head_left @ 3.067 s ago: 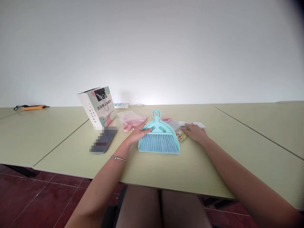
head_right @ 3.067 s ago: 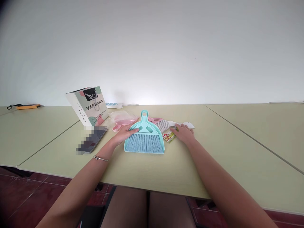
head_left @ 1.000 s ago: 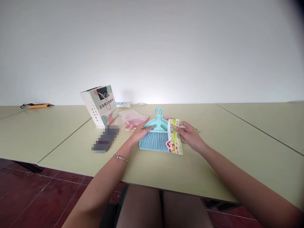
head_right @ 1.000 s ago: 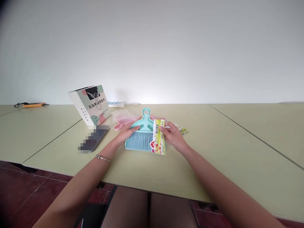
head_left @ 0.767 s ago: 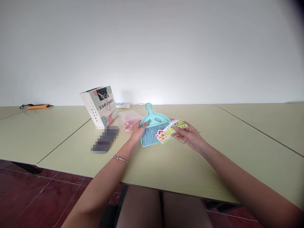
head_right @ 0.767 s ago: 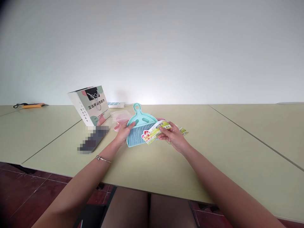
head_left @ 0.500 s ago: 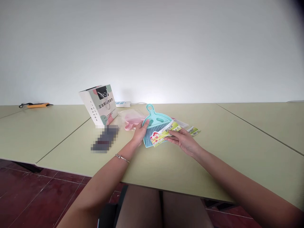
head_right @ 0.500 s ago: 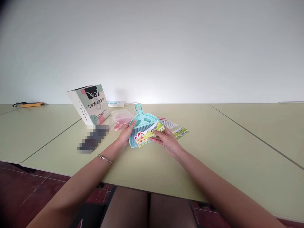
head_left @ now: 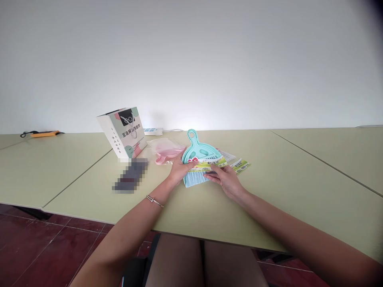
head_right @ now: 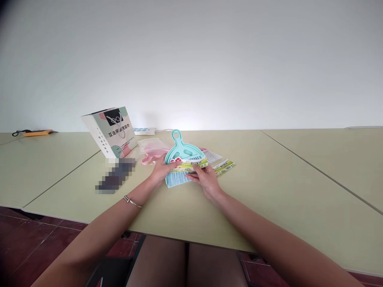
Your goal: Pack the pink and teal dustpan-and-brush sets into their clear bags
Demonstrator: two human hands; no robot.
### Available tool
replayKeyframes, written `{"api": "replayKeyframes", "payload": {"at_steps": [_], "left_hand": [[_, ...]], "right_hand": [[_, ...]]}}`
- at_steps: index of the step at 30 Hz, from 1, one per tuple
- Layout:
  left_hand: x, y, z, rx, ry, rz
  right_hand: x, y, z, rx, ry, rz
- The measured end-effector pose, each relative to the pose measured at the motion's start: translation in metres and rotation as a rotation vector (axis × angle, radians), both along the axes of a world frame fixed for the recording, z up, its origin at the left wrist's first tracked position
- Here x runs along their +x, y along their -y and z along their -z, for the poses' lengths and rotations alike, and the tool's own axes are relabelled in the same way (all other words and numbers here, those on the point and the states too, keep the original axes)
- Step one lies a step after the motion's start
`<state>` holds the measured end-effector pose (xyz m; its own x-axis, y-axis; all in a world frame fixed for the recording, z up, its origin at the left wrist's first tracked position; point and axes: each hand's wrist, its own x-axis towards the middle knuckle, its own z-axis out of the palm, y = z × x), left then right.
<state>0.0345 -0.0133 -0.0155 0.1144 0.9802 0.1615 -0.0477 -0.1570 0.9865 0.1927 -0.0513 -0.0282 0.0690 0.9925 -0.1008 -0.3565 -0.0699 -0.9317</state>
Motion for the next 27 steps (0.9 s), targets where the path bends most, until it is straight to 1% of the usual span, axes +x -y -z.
{"api": "replayKeyframes", "payload": {"at_steps": [2, 4, 6, 8, 10, 13, 15, 18, 20, 22, 24, 27], "left_hand": [[0.0, -0.001, 0.001, -0.009, 0.011, -0.053], [0.0, -0.003, 0.0, -0.018, 0.05, -0.107], [-0.002, -0.006, -0.001, -0.026, 0.132, -0.154], [-0.005, -0.008, -0.005, -0.023, 0.251, -0.199], [-0.009, -0.011, -0.008, -0.007, 0.366, -0.239], [-0.012, -0.011, -0.01, -0.004, 0.441, -0.228], [-0.009, -0.009, -0.008, -0.009, 0.408, -0.179], [0.001, -0.002, -0.001, 0.028, 0.269, -0.085], [0.008, 0.001, 0.003, 0.074, 0.158, -0.015], [0.011, 0.002, 0.004, 0.115, 0.065, 0.027], [0.009, -0.001, 0.004, 0.133, -0.03, 0.004], [-0.006, -0.011, 0.003, 0.129, -0.172, -0.104]], "right_hand": [[0.001, 0.001, -0.002, 0.01, 0.094, -0.001], [0.003, 0.002, -0.003, 0.079, 0.232, 0.007], [0.005, 0.004, -0.005, 0.183, 0.37, 0.036], [0.006, 0.004, -0.005, 0.233, 0.462, 0.068], [0.006, 0.004, -0.005, 0.192, 0.468, 0.06], [0.005, 0.002, -0.004, 0.103, 0.313, 0.004], [0.004, 0.0, -0.003, 0.075, 0.162, -0.049], [0.004, -0.001, -0.004, 0.039, -0.015, -0.149], [0.006, -0.001, -0.004, 0.001, -0.087, -0.158], [0.007, -0.001, -0.005, -0.019, -0.13, -0.12], [0.008, -0.001, -0.005, -0.013, -0.149, -0.081], [0.009, -0.002, -0.005, -0.008, -0.172, -0.031]]}}
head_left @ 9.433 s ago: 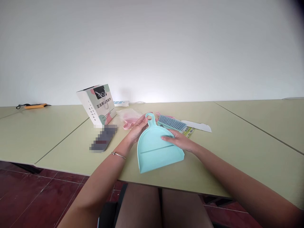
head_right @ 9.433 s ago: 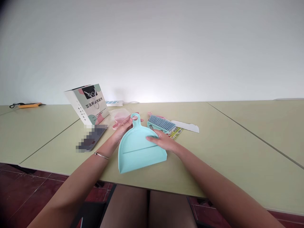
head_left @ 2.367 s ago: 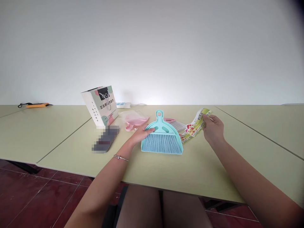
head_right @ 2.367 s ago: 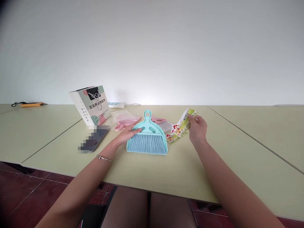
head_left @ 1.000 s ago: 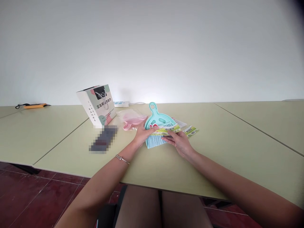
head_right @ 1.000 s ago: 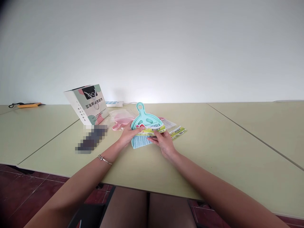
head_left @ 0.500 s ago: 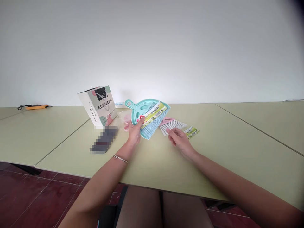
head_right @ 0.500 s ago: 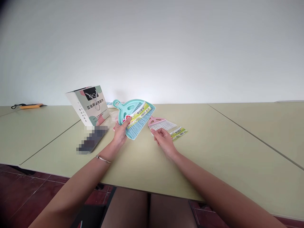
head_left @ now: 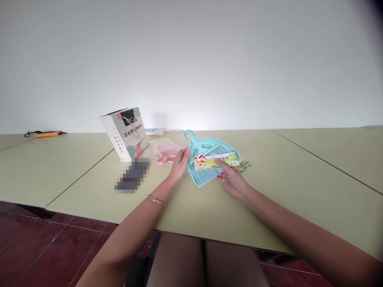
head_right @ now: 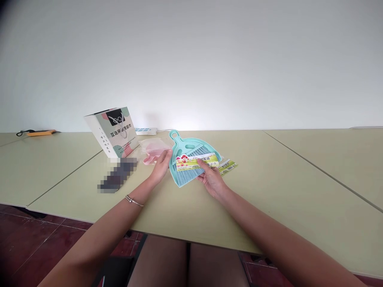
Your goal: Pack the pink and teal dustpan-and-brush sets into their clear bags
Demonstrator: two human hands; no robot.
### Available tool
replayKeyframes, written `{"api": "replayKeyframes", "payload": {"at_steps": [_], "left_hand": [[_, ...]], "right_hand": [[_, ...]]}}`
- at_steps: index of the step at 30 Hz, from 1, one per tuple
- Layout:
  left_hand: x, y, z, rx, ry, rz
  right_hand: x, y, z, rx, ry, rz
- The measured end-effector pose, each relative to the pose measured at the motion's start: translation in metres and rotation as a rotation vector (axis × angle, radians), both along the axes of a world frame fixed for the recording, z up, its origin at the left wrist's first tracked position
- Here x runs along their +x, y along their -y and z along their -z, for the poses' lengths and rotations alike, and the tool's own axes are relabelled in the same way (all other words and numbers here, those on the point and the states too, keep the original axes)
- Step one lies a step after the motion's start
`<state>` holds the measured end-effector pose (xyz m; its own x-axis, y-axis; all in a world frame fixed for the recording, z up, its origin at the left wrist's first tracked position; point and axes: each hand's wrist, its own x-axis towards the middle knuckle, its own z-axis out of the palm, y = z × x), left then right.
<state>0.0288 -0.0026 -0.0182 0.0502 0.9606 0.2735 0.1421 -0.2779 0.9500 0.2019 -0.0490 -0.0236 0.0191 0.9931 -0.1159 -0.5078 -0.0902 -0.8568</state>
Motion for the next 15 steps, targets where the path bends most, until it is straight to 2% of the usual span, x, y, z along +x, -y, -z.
{"api": "replayKeyframes", "payload": {"at_steps": [2, 4, 5, 7, 9, 11, 15], "left_hand": [[-0.014, -0.008, 0.0, 0.061, -0.134, -0.087], [-0.029, -0.015, 0.002, 0.16, -0.421, -0.225], [-0.035, -0.017, 0.004, 0.157, -0.581, -0.284], [-0.044, -0.02, 0.006, 0.08, -0.86, -0.285], [-0.048, -0.022, 0.008, 0.016, -1.056, -0.227], [-0.047, -0.022, 0.008, 0.009, -1.184, -0.213], [-0.043, -0.022, 0.006, 0.001, -1.303, -0.315]], "right_hand": [[0.001, -0.002, 0.001, -0.012, -0.017, 0.038], [0.003, -0.004, 0.002, -0.026, -0.03, 0.093], [0.004, -0.006, 0.002, -0.032, -0.036, 0.123], [0.008, -0.009, 0.003, -0.041, -0.048, 0.17], [0.011, -0.012, 0.003, -0.049, -0.061, 0.204], [0.013, -0.014, 0.003, -0.062, -0.07, 0.233], [0.013, -0.014, 0.002, -0.078, -0.082, 0.264]]}}
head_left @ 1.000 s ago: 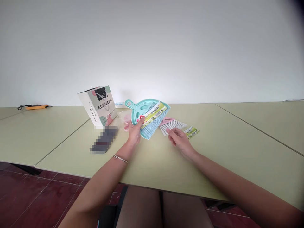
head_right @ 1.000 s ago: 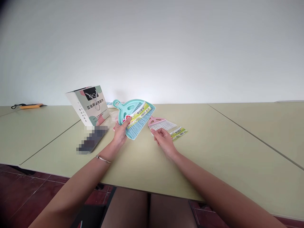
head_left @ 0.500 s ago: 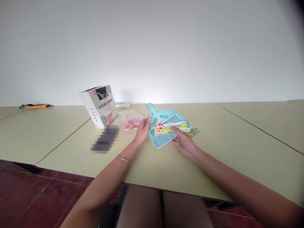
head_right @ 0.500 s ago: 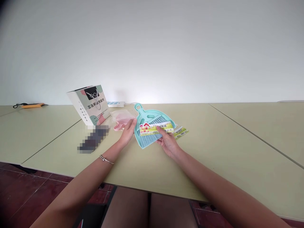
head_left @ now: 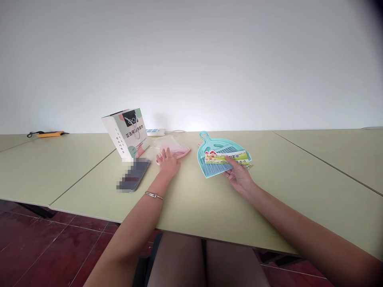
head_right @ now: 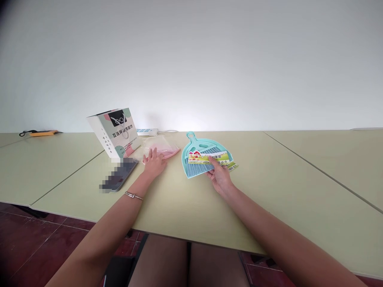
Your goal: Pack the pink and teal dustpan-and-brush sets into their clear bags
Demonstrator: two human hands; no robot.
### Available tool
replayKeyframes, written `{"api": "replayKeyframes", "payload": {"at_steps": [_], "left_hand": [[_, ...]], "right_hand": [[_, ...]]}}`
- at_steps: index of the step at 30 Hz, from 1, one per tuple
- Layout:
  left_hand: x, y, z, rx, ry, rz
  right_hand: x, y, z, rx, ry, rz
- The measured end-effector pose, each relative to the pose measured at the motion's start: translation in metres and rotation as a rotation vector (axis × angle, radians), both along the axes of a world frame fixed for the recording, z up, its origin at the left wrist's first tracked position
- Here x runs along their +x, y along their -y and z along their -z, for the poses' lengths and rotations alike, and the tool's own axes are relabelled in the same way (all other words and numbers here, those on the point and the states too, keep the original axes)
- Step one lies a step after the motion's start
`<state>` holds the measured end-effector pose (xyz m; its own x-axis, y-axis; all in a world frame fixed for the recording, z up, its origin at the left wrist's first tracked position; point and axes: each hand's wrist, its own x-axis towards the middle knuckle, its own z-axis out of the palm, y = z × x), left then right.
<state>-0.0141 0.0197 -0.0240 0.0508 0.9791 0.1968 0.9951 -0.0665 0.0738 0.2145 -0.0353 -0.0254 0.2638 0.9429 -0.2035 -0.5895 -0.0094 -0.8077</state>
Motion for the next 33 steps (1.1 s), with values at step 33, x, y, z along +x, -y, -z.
{"api": "replayKeyframes", "payload": {"at_steps": [33], "left_hand": [[-0.015, -0.019, 0.001, -0.067, 0.047, -0.004]], "right_hand": [[0.0, 0.001, -0.005, 0.003, -0.007, 0.023]]}}
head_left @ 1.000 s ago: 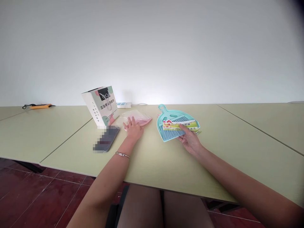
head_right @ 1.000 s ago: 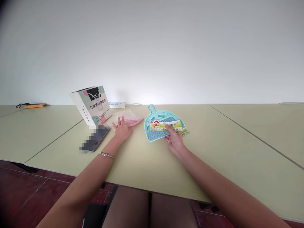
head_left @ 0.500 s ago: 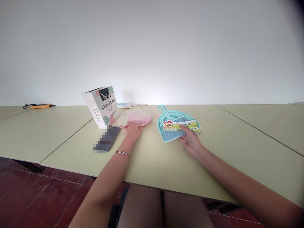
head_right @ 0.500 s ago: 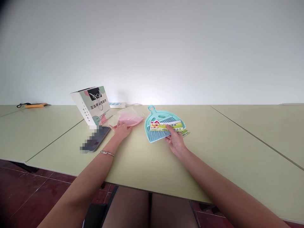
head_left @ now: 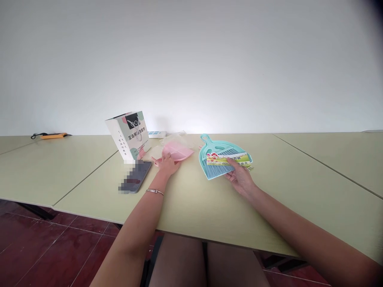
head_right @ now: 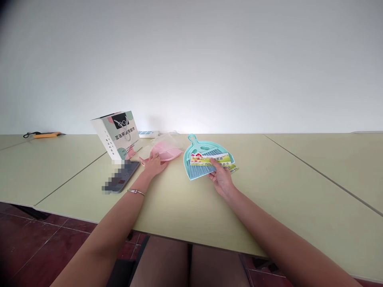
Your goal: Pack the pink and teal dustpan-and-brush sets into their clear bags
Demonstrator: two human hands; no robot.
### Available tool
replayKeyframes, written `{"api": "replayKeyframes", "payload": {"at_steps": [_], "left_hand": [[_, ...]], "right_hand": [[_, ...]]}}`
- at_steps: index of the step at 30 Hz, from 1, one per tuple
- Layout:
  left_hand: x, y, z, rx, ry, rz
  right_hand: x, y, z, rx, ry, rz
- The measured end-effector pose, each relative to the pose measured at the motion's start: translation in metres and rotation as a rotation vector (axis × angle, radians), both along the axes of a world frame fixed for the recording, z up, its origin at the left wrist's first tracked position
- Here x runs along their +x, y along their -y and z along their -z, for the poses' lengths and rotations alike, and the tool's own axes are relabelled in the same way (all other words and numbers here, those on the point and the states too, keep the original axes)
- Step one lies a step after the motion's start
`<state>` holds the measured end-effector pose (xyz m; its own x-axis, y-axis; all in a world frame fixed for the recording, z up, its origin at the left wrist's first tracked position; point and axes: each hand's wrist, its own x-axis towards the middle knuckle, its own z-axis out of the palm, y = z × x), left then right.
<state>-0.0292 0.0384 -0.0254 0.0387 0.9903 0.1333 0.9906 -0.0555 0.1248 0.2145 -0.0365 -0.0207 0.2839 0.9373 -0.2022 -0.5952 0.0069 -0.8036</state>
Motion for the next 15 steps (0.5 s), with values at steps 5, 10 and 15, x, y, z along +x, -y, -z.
{"api": "replayKeyframes", "payload": {"at_steps": [5, 10, 15], "left_hand": [[-0.006, 0.01, -0.011, 0.236, 0.183, 0.203], [-0.016, 0.016, -0.024, 0.467, 0.25, 0.094], [0.015, 0.035, -0.027, 0.487, 0.144, 0.154]], "right_hand": [[0.007, -0.004, 0.001, 0.013, -0.005, 0.013], [0.014, -0.008, 0.002, 0.011, -0.009, 0.079], [0.012, -0.008, 0.002, -0.033, 0.019, 0.053]]}}
